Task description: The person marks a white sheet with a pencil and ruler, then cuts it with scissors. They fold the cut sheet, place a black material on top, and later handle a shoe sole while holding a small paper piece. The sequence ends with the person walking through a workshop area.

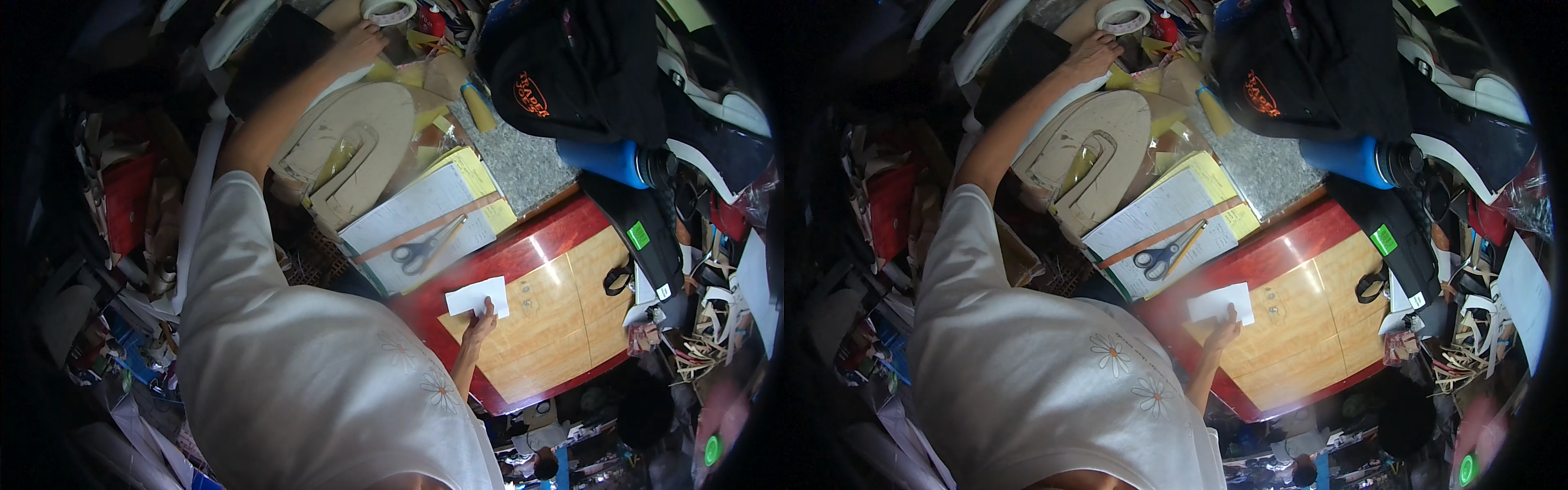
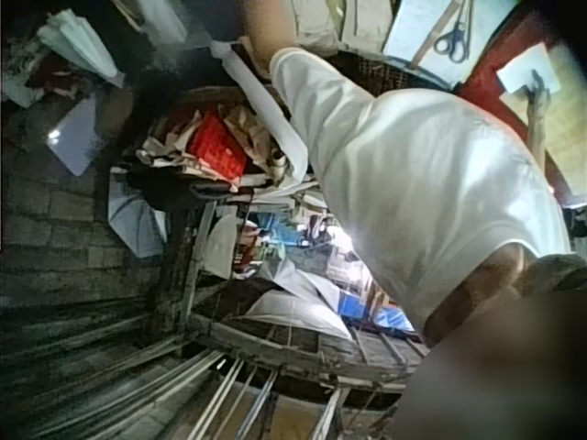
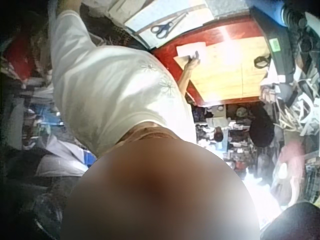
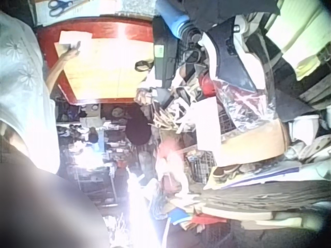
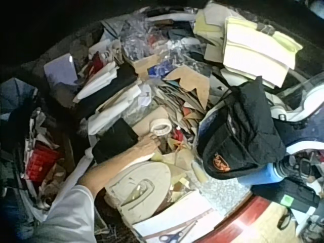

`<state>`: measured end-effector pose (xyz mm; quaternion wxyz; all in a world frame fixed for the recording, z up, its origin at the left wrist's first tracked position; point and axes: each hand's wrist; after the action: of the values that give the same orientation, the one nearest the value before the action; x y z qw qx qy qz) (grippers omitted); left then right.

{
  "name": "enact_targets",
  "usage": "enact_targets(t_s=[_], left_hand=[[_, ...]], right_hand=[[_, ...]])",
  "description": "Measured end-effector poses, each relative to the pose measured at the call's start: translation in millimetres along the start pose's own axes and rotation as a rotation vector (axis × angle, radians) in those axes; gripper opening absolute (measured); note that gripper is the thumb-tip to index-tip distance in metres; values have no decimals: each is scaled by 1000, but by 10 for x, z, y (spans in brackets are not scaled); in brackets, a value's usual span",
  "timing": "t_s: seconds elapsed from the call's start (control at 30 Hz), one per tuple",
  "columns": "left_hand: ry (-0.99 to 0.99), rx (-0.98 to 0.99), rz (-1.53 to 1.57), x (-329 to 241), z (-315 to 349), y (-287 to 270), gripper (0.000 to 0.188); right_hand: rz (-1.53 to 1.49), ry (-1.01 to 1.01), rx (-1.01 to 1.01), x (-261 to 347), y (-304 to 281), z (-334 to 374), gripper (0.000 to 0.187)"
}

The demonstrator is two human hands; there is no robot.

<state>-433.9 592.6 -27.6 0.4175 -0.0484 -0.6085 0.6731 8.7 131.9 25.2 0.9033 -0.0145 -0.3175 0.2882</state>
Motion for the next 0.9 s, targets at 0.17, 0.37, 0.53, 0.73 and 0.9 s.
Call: enact_targets(t_s=[0.17, 0.37, 0.53, 0.73, 0.9], left_hand=[[-84, 27, 100, -51, 100, -22, 39], [-67, 235, 404, 45, -122, -151, 30], [-152, 255, 488, 22, -163, -169, 29], [-344, 281, 633, 108, -66, -450, 37], [-193, -157, 289, -346, 124, -1277, 35]], right_hand=[[3, 20, -18, 12, -2, -19, 38], [6, 3, 37, 31, -10, 14, 38], [-25, -17, 62, -44, -80, 32, 34], [-188, -40, 158, -162, -204, 30, 32], [-256, -11, 280, -80, -384, 301, 37]])
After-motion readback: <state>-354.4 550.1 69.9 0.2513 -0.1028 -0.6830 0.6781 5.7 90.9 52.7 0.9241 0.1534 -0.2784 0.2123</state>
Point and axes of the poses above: each hand's wrist, its own z-axis away from the middle knuckle, its own y-axis out of the palm, x = y × z, and after that the axes turned 12 degrees about -z, right-handed
